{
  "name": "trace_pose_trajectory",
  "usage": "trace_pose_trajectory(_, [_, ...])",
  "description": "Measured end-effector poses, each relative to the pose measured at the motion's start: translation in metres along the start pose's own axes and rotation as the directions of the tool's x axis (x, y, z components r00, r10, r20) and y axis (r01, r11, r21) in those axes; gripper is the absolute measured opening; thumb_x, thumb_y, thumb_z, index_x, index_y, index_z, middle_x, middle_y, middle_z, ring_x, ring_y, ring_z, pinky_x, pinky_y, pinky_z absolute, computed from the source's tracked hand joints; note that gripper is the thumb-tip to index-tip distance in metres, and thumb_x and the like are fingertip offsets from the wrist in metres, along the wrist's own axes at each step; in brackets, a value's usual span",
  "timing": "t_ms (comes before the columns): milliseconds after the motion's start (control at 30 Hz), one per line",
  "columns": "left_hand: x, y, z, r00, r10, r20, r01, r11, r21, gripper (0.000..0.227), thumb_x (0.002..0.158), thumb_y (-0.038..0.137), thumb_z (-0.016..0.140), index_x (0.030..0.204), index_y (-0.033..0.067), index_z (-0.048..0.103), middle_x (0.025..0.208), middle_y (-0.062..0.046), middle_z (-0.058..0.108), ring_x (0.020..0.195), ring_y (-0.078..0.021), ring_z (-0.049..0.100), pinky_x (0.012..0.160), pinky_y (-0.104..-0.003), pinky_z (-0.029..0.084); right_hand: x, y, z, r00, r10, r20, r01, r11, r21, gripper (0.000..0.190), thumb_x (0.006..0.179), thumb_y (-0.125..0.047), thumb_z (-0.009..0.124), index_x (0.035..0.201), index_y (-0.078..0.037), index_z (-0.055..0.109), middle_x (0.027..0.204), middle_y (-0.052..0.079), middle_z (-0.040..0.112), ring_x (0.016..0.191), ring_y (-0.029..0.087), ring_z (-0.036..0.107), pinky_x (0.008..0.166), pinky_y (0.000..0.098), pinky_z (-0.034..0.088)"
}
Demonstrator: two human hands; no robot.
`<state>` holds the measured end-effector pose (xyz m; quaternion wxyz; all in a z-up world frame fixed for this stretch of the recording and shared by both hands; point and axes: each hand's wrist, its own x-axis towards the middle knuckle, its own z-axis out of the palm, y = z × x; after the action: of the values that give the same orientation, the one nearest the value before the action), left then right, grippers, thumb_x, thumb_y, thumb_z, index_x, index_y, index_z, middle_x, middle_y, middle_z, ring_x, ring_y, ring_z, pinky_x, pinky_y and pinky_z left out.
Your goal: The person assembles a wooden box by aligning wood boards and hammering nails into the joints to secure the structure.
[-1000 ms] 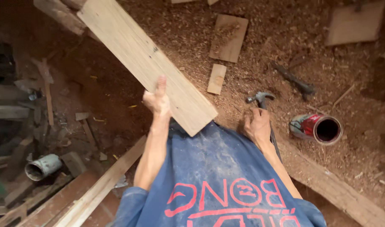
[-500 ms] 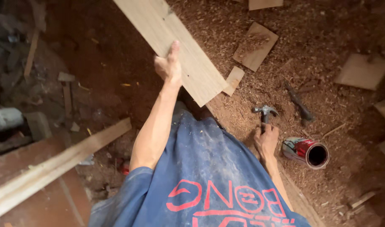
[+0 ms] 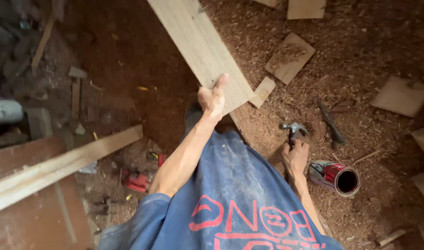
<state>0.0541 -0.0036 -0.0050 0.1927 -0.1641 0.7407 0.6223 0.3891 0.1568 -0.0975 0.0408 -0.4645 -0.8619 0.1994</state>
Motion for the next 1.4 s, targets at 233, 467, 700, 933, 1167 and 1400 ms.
trace_pose_trajectory(233, [-0.003,0.002,0.015,0.994,0.109,0.002,-0.108,0.983,-0.146,0.075,0.071,0.048,0.086,0.117,-0.0079,0.068,0.114,-0.018,0.075,0.102,-0.0237,0.071,0.089,-0.037,0.055,-0.014,0.009,0.012,0.992,0.085,-0.096,-0.092,0.993,-0.072,0.041,0.093,-0.025,0.071,0.124,0.000,0.062,0.108,0.029,0.063,0.099,0.048,0.061,0.085,0.0548,0.051])
trace_pose_trajectory(467, [-0.004,0.004,0.028,0.845,0.511,-0.157,-0.356,0.757,0.548,0.129,0.071,0.057,0.090,0.153,-0.0113,0.019,0.142,-0.039,0.038,0.132,-0.0513,0.039,0.108,-0.057,0.036,-0.008,-0.033,-0.014,0.939,0.327,0.105,-0.343,0.905,0.253,0.040,0.090,-0.025,0.070,0.122,-0.002,0.068,0.104,0.025,0.071,0.099,0.039,0.069,0.088,0.0485,0.054])
trace_pose_trajectory(700, [0.016,0.055,0.019,0.257,0.642,0.722,-0.792,-0.288,0.538,0.064,0.091,0.065,0.068,0.135,0.0182,0.066,0.156,-0.017,0.043,0.148,-0.0395,0.032,0.119,-0.067,0.024,-0.015,-0.067,-0.008,0.886,0.396,0.242,-0.464,0.760,0.455,0.039,0.085,-0.026,0.073,0.118,-0.004,0.070,0.101,0.021,0.075,0.091,0.032,0.071,0.084,0.0437,0.056])
trace_pose_trajectory(933, [0.058,0.132,0.056,0.121,-0.059,0.991,-0.902,-0.424,0.085,0.072,0.079,0.082,0.060,0.099,0.0155,0.078,0.098,-0.011,0.076,0.103,-0.0260,0.071,0.112,-0.050,0.045,-0.011,-0.043,-0.011,0.932,0.360,0.052,-0.357,0.880,0.311,0.070,0.084,-0.019,0.071,0.149,-0.006,0.052,0.112,0.029,0.062,0.102,0.047,0.060,0.088,0.0533,0.049])
trace_pose_trajectory(1167, [0.067,0.129,0.058,0.086,-0.089,0.992,-0.896,-0.441,0.038,0.082,0.074,0.090,0.057,0.069,0.0090,0.072,0.064,-0.015,0.070,0.059,-0.0279,0.070,0.058,-0.042,0.055,-0.004,-0.051,-0.010,0.946,0.296,-0.134,-0.267,0.943,0.197,0.054,0.083,-0.017,0.071,0.134,-0.004,0.061,0.102,0.028,0.060,0.096,0.046,0.059,0.083,0.0548,0.051])
trace_pose_trajectory(1400, [0.047,0.103,0.022,-0.222,0.421,0.880,-0.862,-0.506,0.025,0.081,0.073,0.093,0.056,0.050,0.0161,0.046,0.047,-0.003,0.049,0.043,-0.0200,0.052,0.045,-0.037,0.038,0.013,-0.064,0.011,0.943,0.230,-0.242,-0.195,0.968,0.160,0.030,0.082,-0.015,0.073,0.109,-0.002,0.068,0.106,0.026,0.062,0.098,0.045,0.059,0.084,0.0542,0.051])
